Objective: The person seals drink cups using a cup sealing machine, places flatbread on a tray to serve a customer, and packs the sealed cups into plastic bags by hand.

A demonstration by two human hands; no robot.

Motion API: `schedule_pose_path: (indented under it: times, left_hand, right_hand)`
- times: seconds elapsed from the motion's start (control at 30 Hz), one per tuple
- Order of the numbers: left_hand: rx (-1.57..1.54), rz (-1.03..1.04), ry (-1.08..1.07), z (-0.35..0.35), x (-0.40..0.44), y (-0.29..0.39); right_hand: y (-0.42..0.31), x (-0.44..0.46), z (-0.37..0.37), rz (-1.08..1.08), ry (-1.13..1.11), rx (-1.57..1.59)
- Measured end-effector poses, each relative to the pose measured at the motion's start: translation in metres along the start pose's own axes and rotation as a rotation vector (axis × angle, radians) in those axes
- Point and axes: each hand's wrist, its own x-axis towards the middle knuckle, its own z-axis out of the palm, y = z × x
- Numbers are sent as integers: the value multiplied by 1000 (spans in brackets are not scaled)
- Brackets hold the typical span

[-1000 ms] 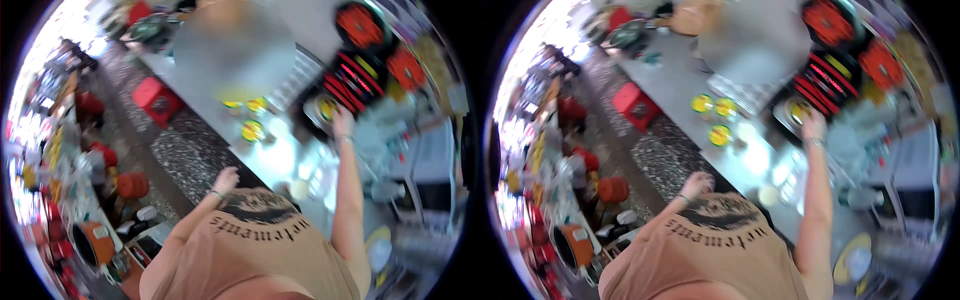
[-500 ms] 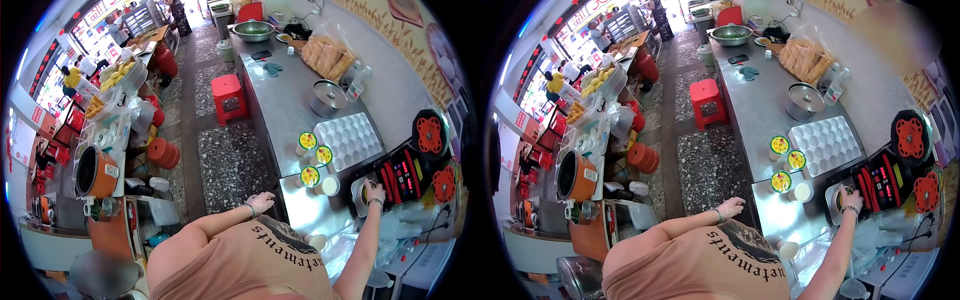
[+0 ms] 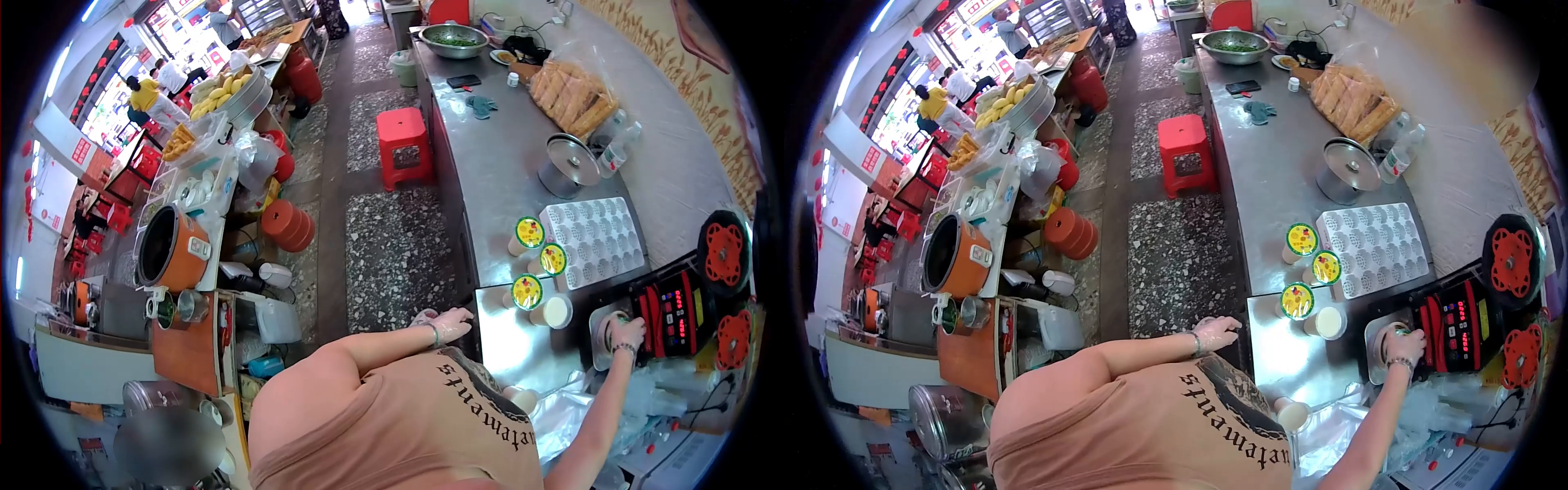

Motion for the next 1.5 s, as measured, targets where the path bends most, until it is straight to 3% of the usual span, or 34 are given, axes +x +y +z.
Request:
schedule_pose_path:
  times: [0.13, 0.2, 0.27, 0.33, 0.5, 0.7, 0.8, 0.87, 1.07, 1.17, 1.27, 1.5]
  left_hand:
    - [100, 46, 92, 9, 10, -13]
    - [-67, 161, 63, 24, 32, -46]
    - [-159, 97, -25, 23, 37, -49]
    - [-476, 29, -118, 29, 36, -58]
    - [-453, -88, -152, 18, 24, -21]
    - [-478, -71, -132, 20, 18, -7]
    - [-537, -80, -190, 20, 16, -9]
    - [-502, -90, -193, 19, 17, -10]
    - [-570, -96, -213, 18, 14, 0]
    - [-475, -80, -192, 19, 20, -6]
    - [-444, -58, -222, 20, 26, -14]
    - [-468, -84, -241, 30, 32, -2]
  right_hand:
    - [20, -13, -23, -181, 292, 37]
    - [16, -48, -80, -273, 311, 109]
    - [24, -80, -115, -415, 357, 210]
    - [21, -110, -138, -498, 324, 295]
    - [-13, -160, -101, -751, 162, 385]
    - [-59, -187, 16, -763, -121, 291]
    - [-76, -184, 38, -717, -294, 201]
    - [-82, -181, 52, -707, -288, 193]
    - [-73, -181, 37, -662, -360, 177]
    - [-40, -191, 5, -585, -339, 326]
    - [5, -220, -6, -562, -422, 182]
    - [40, -271, 40, -560, -533, 78]
